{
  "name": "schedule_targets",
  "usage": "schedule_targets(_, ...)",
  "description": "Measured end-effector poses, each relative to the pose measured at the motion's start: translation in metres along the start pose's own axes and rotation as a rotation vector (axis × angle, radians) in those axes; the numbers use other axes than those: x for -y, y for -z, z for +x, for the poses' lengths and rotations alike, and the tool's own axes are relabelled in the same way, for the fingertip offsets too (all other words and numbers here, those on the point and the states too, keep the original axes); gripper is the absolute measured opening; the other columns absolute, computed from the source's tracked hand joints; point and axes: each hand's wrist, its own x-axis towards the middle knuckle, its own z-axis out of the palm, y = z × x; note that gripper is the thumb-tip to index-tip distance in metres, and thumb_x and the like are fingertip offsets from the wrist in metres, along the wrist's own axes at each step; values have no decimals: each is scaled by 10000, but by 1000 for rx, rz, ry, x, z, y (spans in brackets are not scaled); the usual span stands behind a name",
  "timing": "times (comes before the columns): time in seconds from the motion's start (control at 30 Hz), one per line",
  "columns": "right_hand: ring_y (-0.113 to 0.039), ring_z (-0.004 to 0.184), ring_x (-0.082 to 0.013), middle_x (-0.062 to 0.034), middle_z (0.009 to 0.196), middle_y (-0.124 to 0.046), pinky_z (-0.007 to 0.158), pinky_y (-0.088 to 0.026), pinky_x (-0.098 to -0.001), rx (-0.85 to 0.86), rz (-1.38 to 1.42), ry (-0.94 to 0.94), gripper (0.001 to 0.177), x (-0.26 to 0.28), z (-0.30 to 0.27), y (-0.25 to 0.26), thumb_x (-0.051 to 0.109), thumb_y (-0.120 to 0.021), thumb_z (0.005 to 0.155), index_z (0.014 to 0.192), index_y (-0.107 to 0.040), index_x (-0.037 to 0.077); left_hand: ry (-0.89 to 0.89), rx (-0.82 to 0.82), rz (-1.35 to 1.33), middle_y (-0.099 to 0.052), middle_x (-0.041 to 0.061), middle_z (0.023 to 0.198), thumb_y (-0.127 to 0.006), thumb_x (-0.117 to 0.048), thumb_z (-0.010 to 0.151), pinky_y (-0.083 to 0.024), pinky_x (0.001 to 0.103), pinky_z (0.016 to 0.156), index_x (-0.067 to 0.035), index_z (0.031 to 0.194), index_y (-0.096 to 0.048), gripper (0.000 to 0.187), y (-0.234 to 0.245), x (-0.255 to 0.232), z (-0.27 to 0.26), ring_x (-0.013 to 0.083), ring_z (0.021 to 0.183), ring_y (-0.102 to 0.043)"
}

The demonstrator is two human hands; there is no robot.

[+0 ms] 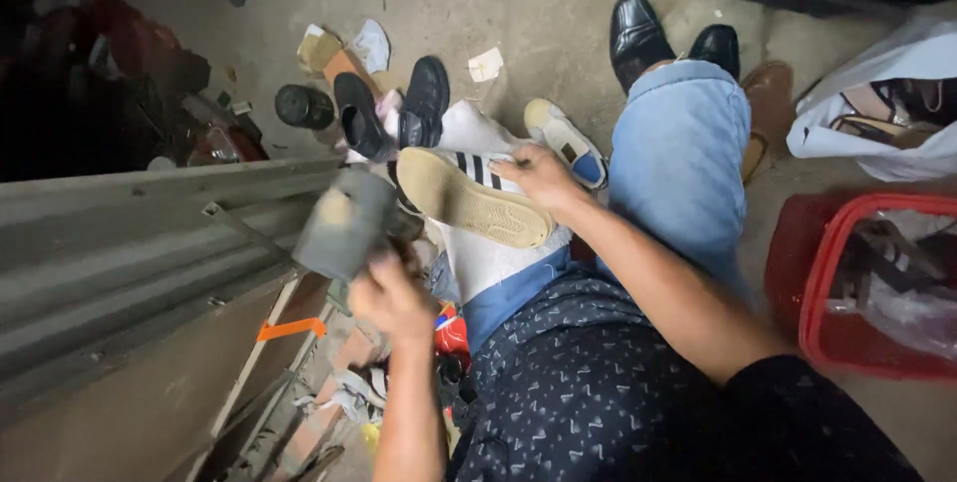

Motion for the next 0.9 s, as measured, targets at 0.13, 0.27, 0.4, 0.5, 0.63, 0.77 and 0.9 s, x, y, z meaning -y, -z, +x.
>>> schedule_targets(0.13,-721,1022,-292,-169,1034,-751,865,-580,-425,-5,-35,-6,553,-4,2,-9,497,-793,858,1195,-714,65,14,149,52,-682,251,741,-659,-290,1006,-466,524,663,-36,848,-662,299,-5,-15,-8,462,793,-688)
schedule_targets(0.27,-727,993,-270,-153,1010,-758,821,-584,-406,-60,-4,-28,494,-20,9,-5,457,-779,876,1190,-726,79,9,-55,-142,-577,80,588,-696,-192,979,-477,321,617,-113,704,-589,305,-1,1,-16,165,606,-579)
schedule_targets(0.4,-731,937,-245,-151,977,-763,794,-595,-397,-66,15,-38,474,-19,12,-9,425,-775,872,1180,-719,68,128,107,99,-719,260,777,-665,-386,1000,-513,541,752,-32,856,-714,385,-13,-13,-12,471,868,-700)
schedule_targets(0.5,-675,1141,-371,-203,1169,-717,955,-544,-505,3,-345,20,541,-5,-2,10,541,-615,960,1258,-662,93,58,226,60,-721,166,787,-601,-329,1031,-524,463,690,-131,892,-688,257,-11,18,-18,367,814,-730)
schedule_targets(0.63,-675,1102,-409,-221,1148,-689,942,-524,-572,-152,-596,402,455,45,-29,24,466,-650,997,1259,-575,102,36,183,-133,-754,220,981,-641,-189,990,-564,505,789,-75,1136,-710,197,-13,6,-21,431,1018,-698)
schedule_targets(0.77,-611,1229,-397,-200,1323,-649,1003,-503,-538,25,-569,488,363,91,-53,5,340,-525,1063,1322,-586,94,114,113,-258,-733,183,802,-615,-228,1016,-543,464,740,-74,954,-699,186,1,0,-9,352,833,-710)
schedule_targets(0.9,-539,1300,-414,-128,1483,-486,1041,-482,-595,148,-962,541,789,90,-71,-18,555,-653,901,1522,-406,136,181,-196,-388,-710,75,804,-592,-299,1059,-541,398,801,-130,1049,-709,206,12,41,9,144,826,-618)
